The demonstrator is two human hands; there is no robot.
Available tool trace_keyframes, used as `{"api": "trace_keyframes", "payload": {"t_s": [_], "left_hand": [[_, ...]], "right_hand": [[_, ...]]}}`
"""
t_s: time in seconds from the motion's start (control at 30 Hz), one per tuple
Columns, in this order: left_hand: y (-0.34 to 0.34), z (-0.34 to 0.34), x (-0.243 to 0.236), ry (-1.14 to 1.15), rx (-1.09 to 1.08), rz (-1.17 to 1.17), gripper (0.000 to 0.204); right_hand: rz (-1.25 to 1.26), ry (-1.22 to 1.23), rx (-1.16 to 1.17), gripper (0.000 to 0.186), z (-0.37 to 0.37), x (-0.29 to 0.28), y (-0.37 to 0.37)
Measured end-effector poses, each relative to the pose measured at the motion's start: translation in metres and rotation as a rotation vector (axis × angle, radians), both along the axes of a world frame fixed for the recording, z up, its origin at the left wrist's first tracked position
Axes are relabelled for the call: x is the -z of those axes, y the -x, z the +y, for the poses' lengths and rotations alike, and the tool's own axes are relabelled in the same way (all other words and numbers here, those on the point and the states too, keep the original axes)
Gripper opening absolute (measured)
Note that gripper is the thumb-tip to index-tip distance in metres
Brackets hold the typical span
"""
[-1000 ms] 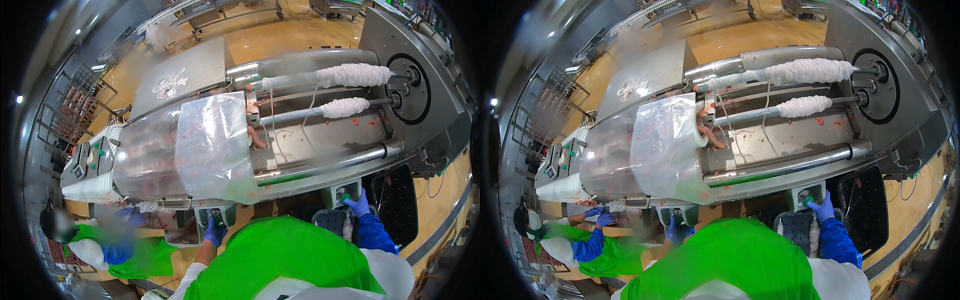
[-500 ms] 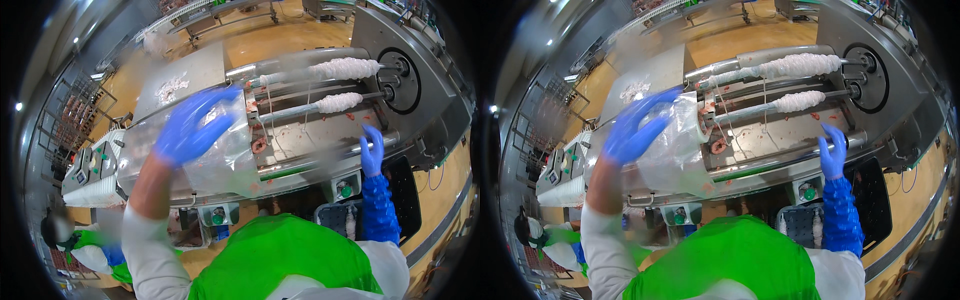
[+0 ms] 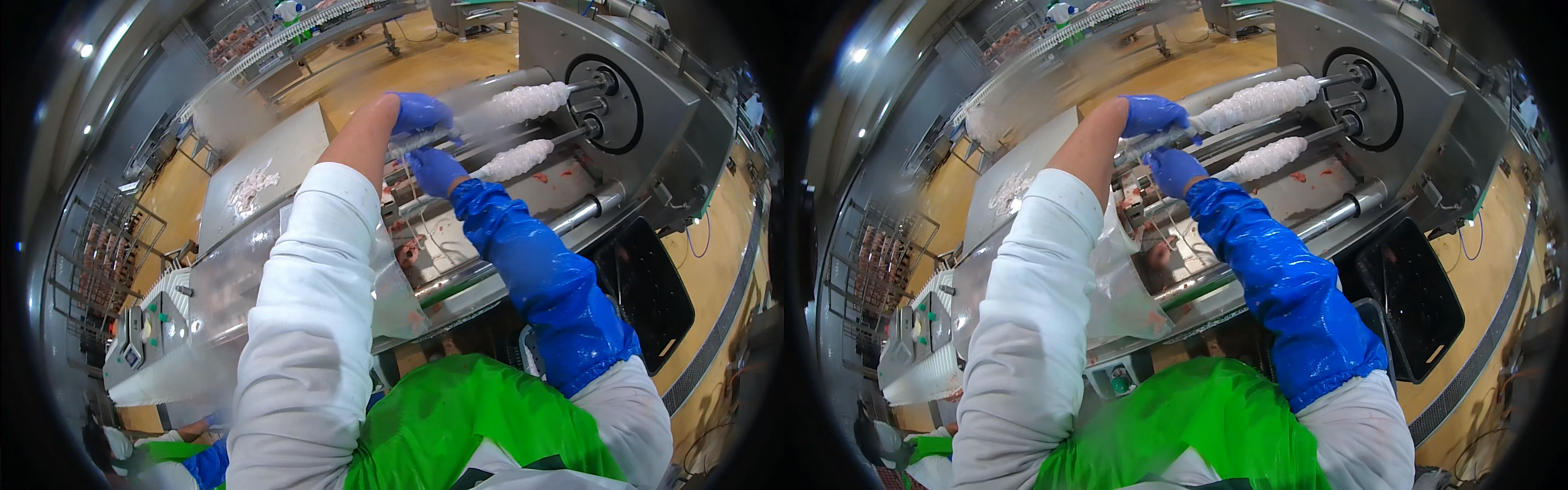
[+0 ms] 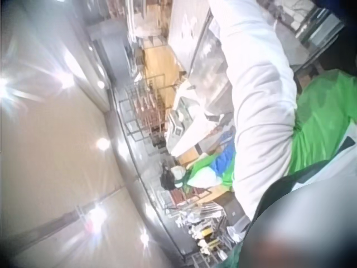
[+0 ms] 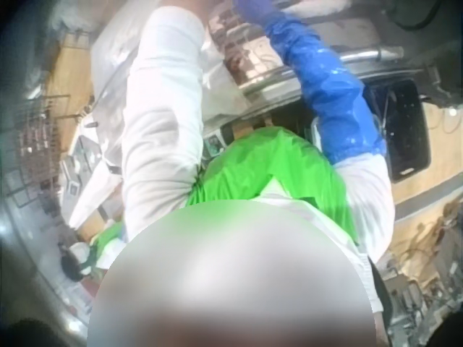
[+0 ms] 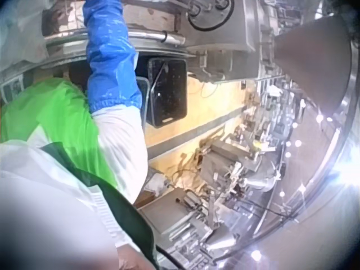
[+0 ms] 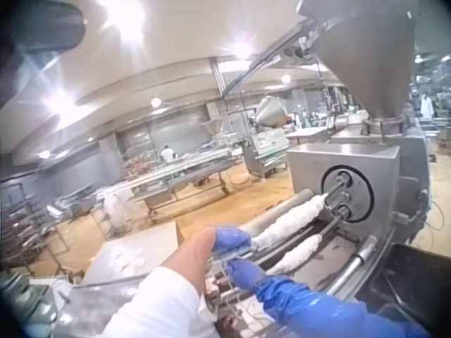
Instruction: The person operates a meat processing machine, feeding ground meat into a casing and guiding the extruded product onto a conveyor. They repeatedly adjust the casing and clear obstructions while the machine runs.
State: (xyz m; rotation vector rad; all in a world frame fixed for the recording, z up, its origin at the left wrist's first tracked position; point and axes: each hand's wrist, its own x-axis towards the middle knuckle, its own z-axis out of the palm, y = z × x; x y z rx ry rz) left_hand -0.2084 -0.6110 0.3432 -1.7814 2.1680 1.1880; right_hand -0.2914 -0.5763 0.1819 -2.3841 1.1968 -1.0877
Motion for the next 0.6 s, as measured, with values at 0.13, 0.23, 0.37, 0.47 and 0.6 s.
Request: {"api": "trace_keyframes", "payload": {"t_s": [0.13,0.23,0.37,0.47,0.6], "left_hand": [[-0.012,0.004,0.004,-0.082,-0.063,0.051,0.047],[-0.030,0.016,-0.012,0.206,0.063,0.027,0.056],[-0.049,0.053,-0.049,0.571,0.244,-0.068,0.047],[-0.044,0.121,-0.025,0.860,0.585,-0.266,0.031],[-0.025,0.184,0.009,0.474,0.752,-0.504,0.027]], "right_hand": [[0.118,-0.138,0.002,0.033,0.003,-0.005,-0.005],[0.171,-0.074,0.009,0.033,0.017,-0.004,0.016],[-0.360,-0.091,0.007,0.038,0.048,-0.007,0.058],[-1.193,-0.816,-0.250,0.038,0.063,-0.022,0.073],[-1.460,-1.017,-0.679,0.038,0.073,-0.034,0.072]]}}
